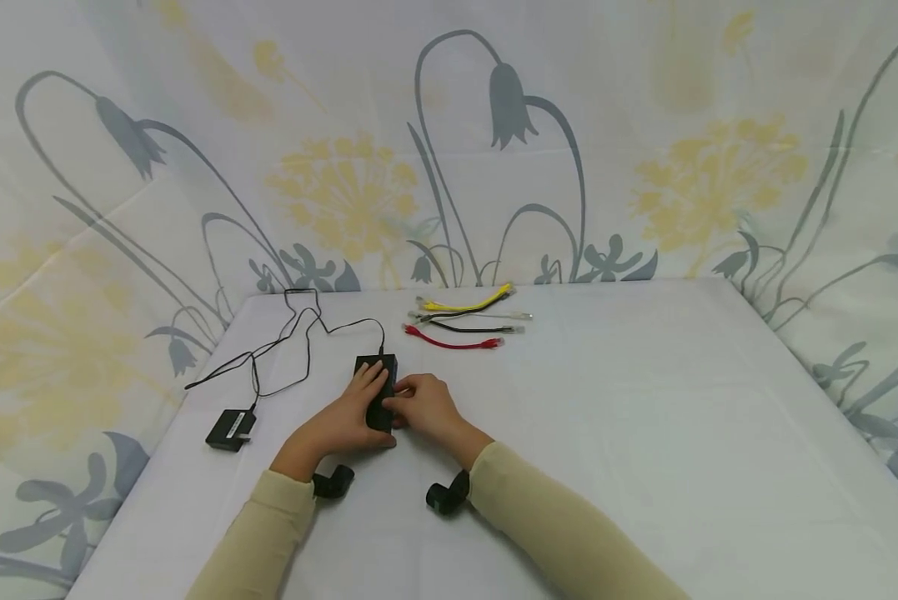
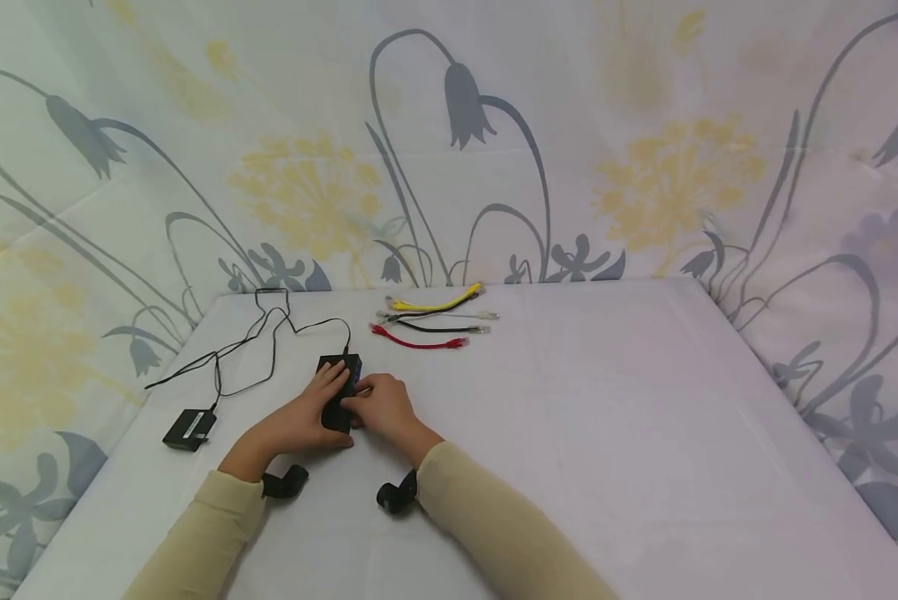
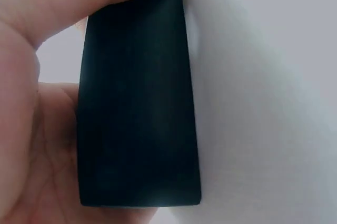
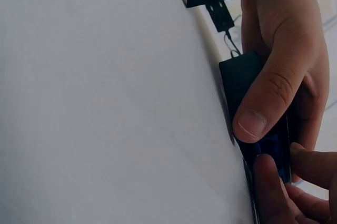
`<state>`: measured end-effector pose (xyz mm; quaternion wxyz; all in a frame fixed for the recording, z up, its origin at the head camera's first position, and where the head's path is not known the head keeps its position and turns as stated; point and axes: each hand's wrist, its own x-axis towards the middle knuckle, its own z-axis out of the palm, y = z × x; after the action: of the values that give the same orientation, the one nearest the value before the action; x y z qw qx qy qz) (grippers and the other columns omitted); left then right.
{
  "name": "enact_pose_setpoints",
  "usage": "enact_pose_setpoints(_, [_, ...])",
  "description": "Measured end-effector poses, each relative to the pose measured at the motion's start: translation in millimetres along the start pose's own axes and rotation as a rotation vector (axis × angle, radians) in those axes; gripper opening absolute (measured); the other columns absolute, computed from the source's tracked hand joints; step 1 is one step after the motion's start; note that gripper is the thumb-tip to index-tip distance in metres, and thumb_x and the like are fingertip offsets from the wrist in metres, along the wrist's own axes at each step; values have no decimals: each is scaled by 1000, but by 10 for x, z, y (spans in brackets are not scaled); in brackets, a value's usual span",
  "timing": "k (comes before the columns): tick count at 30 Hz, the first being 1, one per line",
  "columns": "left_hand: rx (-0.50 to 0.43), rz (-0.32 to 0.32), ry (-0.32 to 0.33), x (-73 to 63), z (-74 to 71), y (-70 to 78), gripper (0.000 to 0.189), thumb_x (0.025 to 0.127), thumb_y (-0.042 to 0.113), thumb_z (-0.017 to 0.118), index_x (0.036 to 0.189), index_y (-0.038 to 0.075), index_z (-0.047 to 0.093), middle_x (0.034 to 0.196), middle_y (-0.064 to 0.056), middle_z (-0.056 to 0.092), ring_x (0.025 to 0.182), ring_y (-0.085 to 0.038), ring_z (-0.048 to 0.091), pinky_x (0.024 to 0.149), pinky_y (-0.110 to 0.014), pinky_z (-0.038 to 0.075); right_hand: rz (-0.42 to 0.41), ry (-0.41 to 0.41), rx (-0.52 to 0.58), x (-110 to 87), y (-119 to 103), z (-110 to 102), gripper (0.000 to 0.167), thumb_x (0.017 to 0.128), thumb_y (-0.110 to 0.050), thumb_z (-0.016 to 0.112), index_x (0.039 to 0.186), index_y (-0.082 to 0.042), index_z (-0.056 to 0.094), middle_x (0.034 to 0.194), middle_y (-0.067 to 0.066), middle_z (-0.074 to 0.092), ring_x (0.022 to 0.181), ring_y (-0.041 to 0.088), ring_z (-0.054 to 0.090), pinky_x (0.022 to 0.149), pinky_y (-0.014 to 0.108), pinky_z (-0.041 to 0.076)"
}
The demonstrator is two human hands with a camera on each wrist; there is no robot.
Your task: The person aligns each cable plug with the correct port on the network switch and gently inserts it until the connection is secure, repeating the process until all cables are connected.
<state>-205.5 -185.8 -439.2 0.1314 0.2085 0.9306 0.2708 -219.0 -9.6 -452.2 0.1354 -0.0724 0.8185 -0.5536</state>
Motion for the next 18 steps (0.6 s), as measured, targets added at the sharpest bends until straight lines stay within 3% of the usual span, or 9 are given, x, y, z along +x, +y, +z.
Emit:
enact_pose_setpoints(11, [-23,-1,0,44,-5,-23,110,74,37,82,156,8,14,165,-6,2,151,-32,-7,116,-58,19,-5,-63,-35,56,-26,-117,40,86,-22,73,121,-3,65,89,6,76,62,13,71,62,25,55])
enact_pose_setpoints(18, [-24,-7,3,42,-1,-12,111,75,37,82,157,10,13,165,-5,1,151,-31,-9,116,-58,19,-66,-90,-161,126,-69,-217,38,87,-21,72,121,-6,66,86,3,75,62,10,69,60,25,53])
